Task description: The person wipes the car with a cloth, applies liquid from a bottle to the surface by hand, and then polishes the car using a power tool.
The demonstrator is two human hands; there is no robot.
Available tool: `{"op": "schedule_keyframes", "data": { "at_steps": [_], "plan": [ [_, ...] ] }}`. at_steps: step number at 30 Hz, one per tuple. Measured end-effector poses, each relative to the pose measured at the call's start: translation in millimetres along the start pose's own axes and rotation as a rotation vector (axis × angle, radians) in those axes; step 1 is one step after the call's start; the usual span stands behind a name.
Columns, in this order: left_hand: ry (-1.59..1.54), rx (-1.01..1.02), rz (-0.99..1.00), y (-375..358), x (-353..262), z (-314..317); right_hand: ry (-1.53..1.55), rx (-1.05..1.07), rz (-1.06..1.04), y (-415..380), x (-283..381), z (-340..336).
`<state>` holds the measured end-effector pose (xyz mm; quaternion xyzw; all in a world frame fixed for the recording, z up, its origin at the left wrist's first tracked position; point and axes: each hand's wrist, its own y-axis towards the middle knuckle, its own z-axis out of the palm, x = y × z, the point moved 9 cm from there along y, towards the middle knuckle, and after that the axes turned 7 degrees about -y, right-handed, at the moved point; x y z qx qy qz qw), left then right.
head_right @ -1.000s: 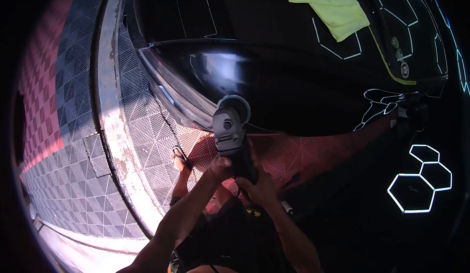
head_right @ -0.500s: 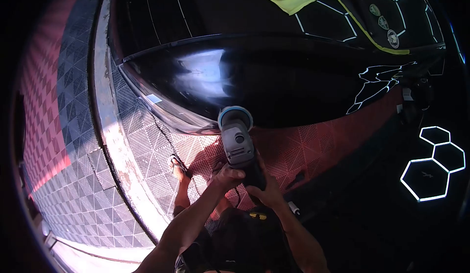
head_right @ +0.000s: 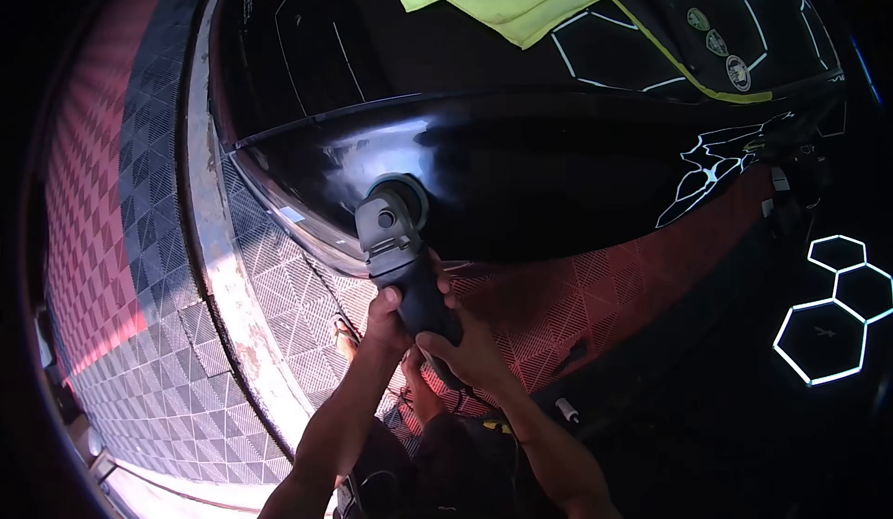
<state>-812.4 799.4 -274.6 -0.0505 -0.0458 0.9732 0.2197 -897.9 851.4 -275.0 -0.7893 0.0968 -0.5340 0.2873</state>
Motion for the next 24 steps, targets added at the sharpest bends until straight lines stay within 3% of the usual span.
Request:
{"op": "schedule_keyframes", "data": {
  "at_steps": [2,4,9,14,24],
  "plan": [
    [0.077,-0.053,-0.095,10.2,15.2,13.1,0.056,-0.032,-0.001,-6.9,-5.7,-15.3],
    [0.106,-0.041,-0.137,27.8,30.0,20.8,0.403,0.042,0.052,-11.8,-8.2,-24.9],
    [0.195,-0.063,-0.225,54.5,31.0,33.4,0.446,-0.036,-0.037,2.9,17.3,-46.9],
    [0.091,0.003,-0.074,40.7,4.8,22.4,0.191,-0.017,-0.048,15.9,24.2,-26.6],
    [0.196,0.013,-0.189,82.9,-7.1,50.3,0.405,-0.133,-0.101,24.8,57.0,-42.3]
  ]
}}
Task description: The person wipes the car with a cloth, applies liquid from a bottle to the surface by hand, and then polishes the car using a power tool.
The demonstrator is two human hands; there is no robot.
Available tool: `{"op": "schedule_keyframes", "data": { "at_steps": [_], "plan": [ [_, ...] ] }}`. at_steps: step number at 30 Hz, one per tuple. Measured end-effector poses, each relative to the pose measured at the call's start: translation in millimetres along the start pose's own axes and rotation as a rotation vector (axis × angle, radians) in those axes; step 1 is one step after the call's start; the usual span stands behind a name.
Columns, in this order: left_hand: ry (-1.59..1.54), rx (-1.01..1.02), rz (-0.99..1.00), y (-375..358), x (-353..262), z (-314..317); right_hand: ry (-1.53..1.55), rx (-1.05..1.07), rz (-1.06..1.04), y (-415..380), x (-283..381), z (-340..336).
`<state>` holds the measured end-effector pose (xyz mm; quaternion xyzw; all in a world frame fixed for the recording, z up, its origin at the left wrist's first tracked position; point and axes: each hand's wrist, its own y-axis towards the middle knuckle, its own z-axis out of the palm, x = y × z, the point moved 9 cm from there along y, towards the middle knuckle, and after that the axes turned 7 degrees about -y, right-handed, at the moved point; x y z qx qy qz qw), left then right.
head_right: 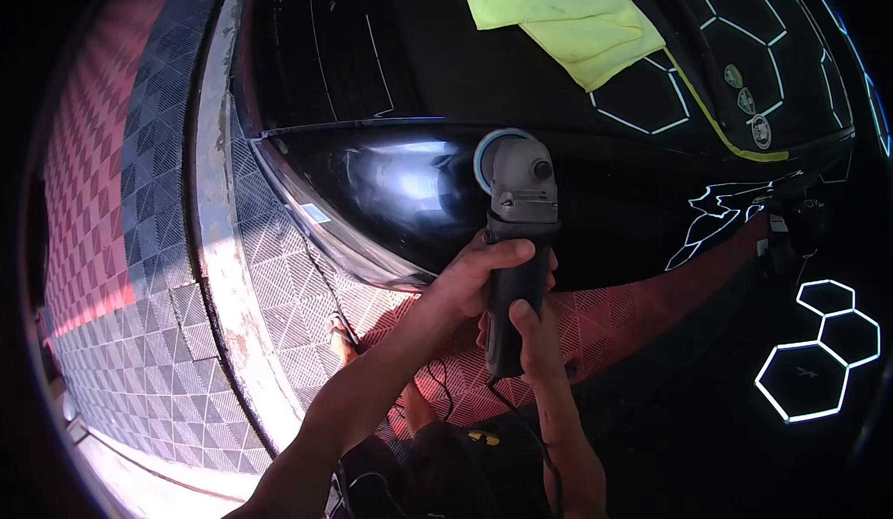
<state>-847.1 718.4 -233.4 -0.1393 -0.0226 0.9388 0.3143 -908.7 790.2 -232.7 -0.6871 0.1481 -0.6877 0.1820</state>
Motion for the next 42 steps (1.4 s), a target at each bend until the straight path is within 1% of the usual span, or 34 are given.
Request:
{"op": "schedule_keyframes", "data": {
  "at_steps": [1,3,5,7,8,11,12,13,14,16,19,20,22,23,25,28,29,30,31,32,33,34,35,36,37,39,41,42],
  "plan": [
    [-0.023,0.001,0.002,-2.0,-6.9,-1.8,0.003,0.007,0.002,3.9,3.8,9.0],
    [-0.008,-0.021,0.013,-17.8,-25.0,-16.9,-0.115,0.084,0.064,12.0,4.8,34.9],
    [-0.102,-0.051,0.129,-35.8,-48.6,-37.4,-0.119,0.1,0.046,19.2,2.8,64.1],
    [-0.072,-0.033,0.236,-52.4,-69.4,-45.9,-0.253,0.102,-0.017,26.3,-5.8,80.6],
    [-0.078,-0.036,0.255,-57.2,-74.0,-47.9,-0.252,0.091,-0.02,26.5,-5.3,80.0],
    [-0.11,0.014,0.21,-51.8,-63.5,-41.9,-0.251,0.103,-0.045,23.0,-3.9,80.4],
    [-0.122,-0.038,0.134,-45.7,-49.9,-42.3,-0.18,0.112,0.0,18.6,-6.4,67.7],
    [-0.075,-0.037,0.101,-37.9,-44.8,-30.6,-0.108,0.123,0.046,14.2,-9.6,57.8],
    [-0.065,-0.049,0.051,-30.0,-34.6,-22.5,-0.112,0.147,0.051,9.8,-11.1,52.3],
    [-0.007,-0.084,-0.026,-17.3,-17.3,-11.3,0.064,0.009,0.005,2.3,-8.9,26.4],
    [0.018,-0.069,-0.04,-15.0,-12.5,-7.7,0.11,0.002,0.033,-0.4,-13.6,20.6],
    [0.03,-0.026,-0.01,-18.4,-16.4,-13.4,0.111,-0.002,0.025,2.0,-13.6,22.2],
    [-0.04,-0.008,0.065,-35.5,-24.8,-33.0,-0.046,0.094,0.067,4.4,-13.5,44.7],
    [-0.058,0.011,0.091,-44.3,-25.8,-46.3,-0.042,0.059,0.062,5.0,-15.1,48.4],
    [-0.13,0.016,0.149,-61.0,-30.7,-55.5,-0.252,0.146,0.097,7.0,-25.8,63.8],
    [-0.112,0.014,0.168,-62.4,-25.7,-47.6,-0.202,0.132,0.103,-0.8,-36.0,53.9],
    [-0.097,-0.015,0.131,-58.6,-17.0,-42.0,-0.208,0.131,0.106,-3.1,-40.5,46.6],
    [-0.083,-0.051,0.096,-54.9,-8.0,-36.0,-0.135,0.126,0.093,-7.3,-42.8,34.6],
    [-0.091,-0.058,0.103,-46.3,-1.3,-33.3,-0.062,0.123,0.079,-10.2,-39.4,26.7],
    [-0.019,-0.012,0.056,-34.1,9.3,-26.9,-0.016,0.076,0.041,-14.1,-31.6,18.6],
    [0.058,0.024,0.013,-27.3,18.4,-22.3,-0.014,0.098,0.048,-16.6,-34.9,12.6],
    [0.064,0.0,0.027,-25.5,23.0,-22.5,0.012,0.067,0.054,-20.0,-41.1,1.6],
    [0.061,-0.01,-0.021,-22.8,34.5,-20.4,0.037,0.029,0.059,-23.4,-47.6,-6.3],
    [0.058,-0.015,-0.068,-23.1,41.3,-20.1,0.041,0.047,0.064,-25.9,-47.6,-3.2],
    [0.064,-0.03,-0.064,-29.8,41.3,-24.0,0.018,0.044,0.08,-30.6,-46.7,-1.2],
    [-0.013,-0.048,0.019,-48.8,32.2,-31.0,0.009,0.042,0.097,-31.0,-53.4,4.5],
    [-0.075,-0.06,0.079,-77.3,13.6,-45.0,-0.158,0.146,0.137,-26.9,-69.9,28.4],
    [-0.23,-0.007,0.127,-87.7,6.6,-56.2,-0.309,0.107,0.078,-23.8,-63.8,40.2]
  ]
}}
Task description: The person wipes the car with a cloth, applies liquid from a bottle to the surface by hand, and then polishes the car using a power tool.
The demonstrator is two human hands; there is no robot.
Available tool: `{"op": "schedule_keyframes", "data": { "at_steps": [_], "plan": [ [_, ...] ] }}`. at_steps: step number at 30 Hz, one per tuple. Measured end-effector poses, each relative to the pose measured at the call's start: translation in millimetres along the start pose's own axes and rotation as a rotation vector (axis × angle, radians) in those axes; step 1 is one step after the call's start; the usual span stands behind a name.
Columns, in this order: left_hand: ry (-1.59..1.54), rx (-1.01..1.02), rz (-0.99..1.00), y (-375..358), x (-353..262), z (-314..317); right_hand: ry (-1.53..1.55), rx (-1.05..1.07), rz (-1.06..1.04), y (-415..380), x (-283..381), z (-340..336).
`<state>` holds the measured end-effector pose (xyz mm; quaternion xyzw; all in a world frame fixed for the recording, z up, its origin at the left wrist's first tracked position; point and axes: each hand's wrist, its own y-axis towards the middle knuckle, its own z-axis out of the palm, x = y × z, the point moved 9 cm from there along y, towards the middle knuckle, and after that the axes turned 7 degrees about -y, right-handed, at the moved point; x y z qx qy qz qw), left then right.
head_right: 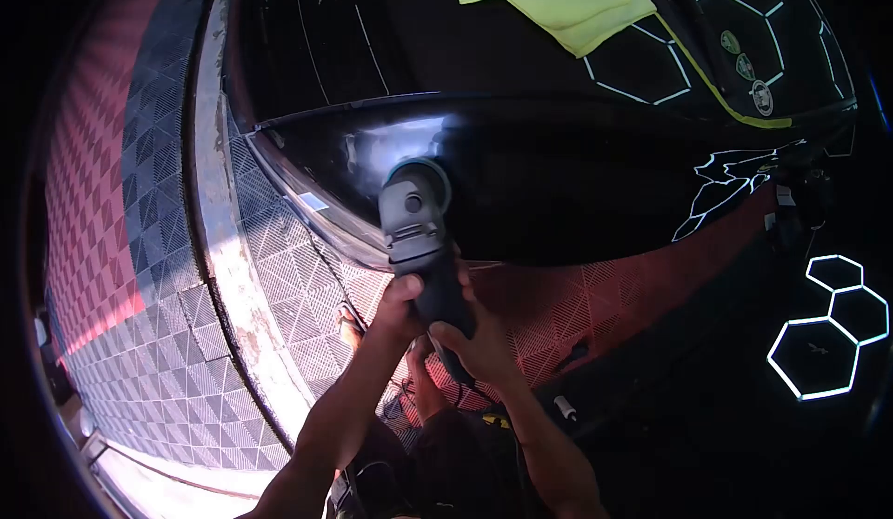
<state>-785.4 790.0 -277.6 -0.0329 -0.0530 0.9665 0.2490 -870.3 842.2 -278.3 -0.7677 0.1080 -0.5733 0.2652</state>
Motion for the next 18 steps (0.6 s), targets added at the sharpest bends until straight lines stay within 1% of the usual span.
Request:
{"op": "schedule_keyframes", "data": {
  "at_steps": [1,2,3,4,6,8,9,10,11,12,13,15,16,17,18],
  "plan": [
    [-0.011,0.015,0.075,-8.7,-13.6,-9.4,-0.156,-0.054,-0.04,4.9,11.8,10.3],
    [-0.029,0.02,0.116,-16.5,-22.7,-17.9,-0.201,-0.033,-0.027,8.1,14.4,23.7],
    [-0.017,0.074,0.162,-19.6,-28.7,-19.9,-0.248,-0.004,-0.019,9.3,15.1,30.3],
    [-0.017,0.076,0.156,-23.3,-25.6,-23.7,-0.238,-0.02,-0.013,5.8,13.3,26.0],
    [-0.011,0.078,0.141,-26.7,-16.5,-27.3,-0.172,0.091,0.01,-0.4,5.9,32.2],
    [0.063,0.071,0.045,-28.3,8.9,-29.2,-0.137,0.066,0.002,-11.4,-17.2,22.0],
    [0.061,0.069,0.035,-28.0,20.7,-31.0,-0.111,0.043,-0.014,-17.9,-32.4,14.4],
    [0.11,0.054,-0.031,-25.9,37.6,-34.7,-0.106,0.038,-0.013,-23.2,-52.8,9.4],
    [0.163,0.038,-0.1,-24.1,53.4,-37.4,0.01,-0.017,-0.061,-28.8,-72.2,1.5],
    [0.195,-0.032,-0.175,-23.4,67.8,-41.5,0.127,-0.073,-0.108,-32.9,-87.5,-5.8],
    [0.208,-0.035,-0.19,-21.2,74.3,-43.7,0.145,-0.082,-0.109,-33.2,-100.6,-6.0],
    [0.384,-0.071,-0.311,-21.1,91.5,-58.7,0.505,-0.067,-0.128,-37.0,-122.0,0.3],
    [0.377,-0.114,-0.347,-27.6,90.0,-69.1,0.544,-0.086,-0.13,-39.1,-127.1,5.1],
    [0.411,-0.123,-0.383,-34.3,86.3,-73.1,0.432,-0.068,-0.123,-37.3,-129.2,14.7],
    [0.364,-0.074,-0.323,-37.4,75.1,-67.9,0.324,-0.053,-0.12,-32.2,-129.2,24.1]
  ]
}}
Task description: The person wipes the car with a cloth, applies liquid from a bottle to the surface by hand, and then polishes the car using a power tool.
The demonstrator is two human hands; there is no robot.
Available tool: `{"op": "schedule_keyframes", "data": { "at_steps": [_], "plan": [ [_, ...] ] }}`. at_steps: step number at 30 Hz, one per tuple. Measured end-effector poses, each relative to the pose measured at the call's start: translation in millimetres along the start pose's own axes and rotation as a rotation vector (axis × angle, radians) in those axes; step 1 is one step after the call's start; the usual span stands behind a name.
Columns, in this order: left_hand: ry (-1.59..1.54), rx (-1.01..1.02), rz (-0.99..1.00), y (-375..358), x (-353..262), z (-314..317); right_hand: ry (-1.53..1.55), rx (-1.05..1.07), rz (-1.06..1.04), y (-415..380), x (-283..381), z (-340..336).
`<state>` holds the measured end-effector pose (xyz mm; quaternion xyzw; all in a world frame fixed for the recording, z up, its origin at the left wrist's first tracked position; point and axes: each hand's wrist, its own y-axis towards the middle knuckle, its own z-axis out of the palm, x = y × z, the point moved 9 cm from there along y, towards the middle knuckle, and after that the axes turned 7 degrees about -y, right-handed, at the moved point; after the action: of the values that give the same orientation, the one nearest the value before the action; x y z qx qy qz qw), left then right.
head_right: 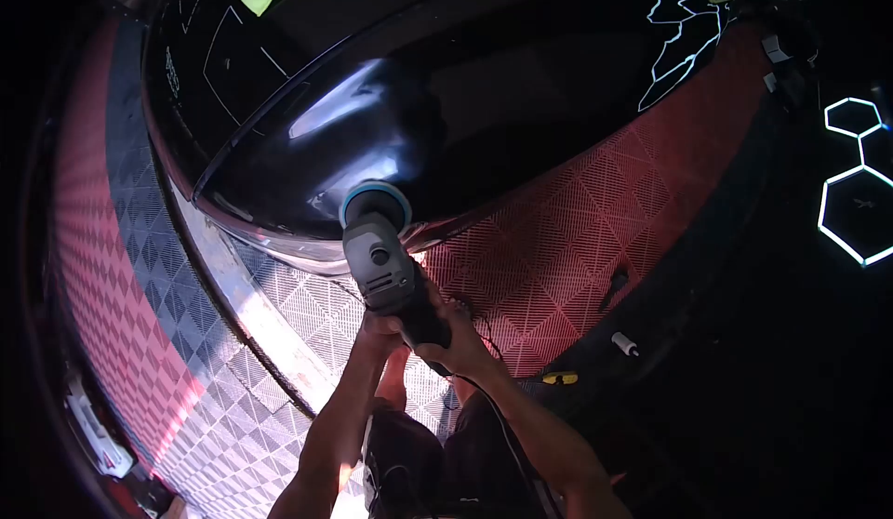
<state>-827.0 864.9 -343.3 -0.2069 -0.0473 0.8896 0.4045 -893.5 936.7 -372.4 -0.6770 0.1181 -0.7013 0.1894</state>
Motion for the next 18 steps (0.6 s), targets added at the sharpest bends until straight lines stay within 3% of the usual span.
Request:
{"op": "schedule_keyframes", "data": {
  "at_steps": [1,3,6,7,10,14,18],
  "plan": [
    [-0.038,0.048,0.063,-6.5,-10.8,2.4,-0.034,0.01,-0.11,4.7,27.4,9.0],
    [0.005,-0.005,0.076,-22.7,-20.0,-0.5,0.014,0.087,-0.034,6.5,3.8,31.8],
    [0.15,-0.007,-0.011,-23.7,-19.5,-5.4,0.138,0.06,-0.103,10.1,-4.6,42.4],
    [0.179,-0.014,-0.057,-24.6,-17.0,-6.4,0.173,0.145,-0.008,9.5,-11.0,46.7],
    [0.315,-0.031,-0.202,-9.6,-8.9,-23.9,0.3,-0.076,-0.165,15.0,-17.3,34.0],
    [0.592,-0.095,-0.261,12.7,-10.1,-47.2,0.592,-0.147,-0.276,32.2,-25.8,32.1],
    [0.536,-0.08,-0.256,2.6,-24.0,-26.1,0.647,-0.066,-0.26,45.9,-36.8,64.2]
  ]
}}
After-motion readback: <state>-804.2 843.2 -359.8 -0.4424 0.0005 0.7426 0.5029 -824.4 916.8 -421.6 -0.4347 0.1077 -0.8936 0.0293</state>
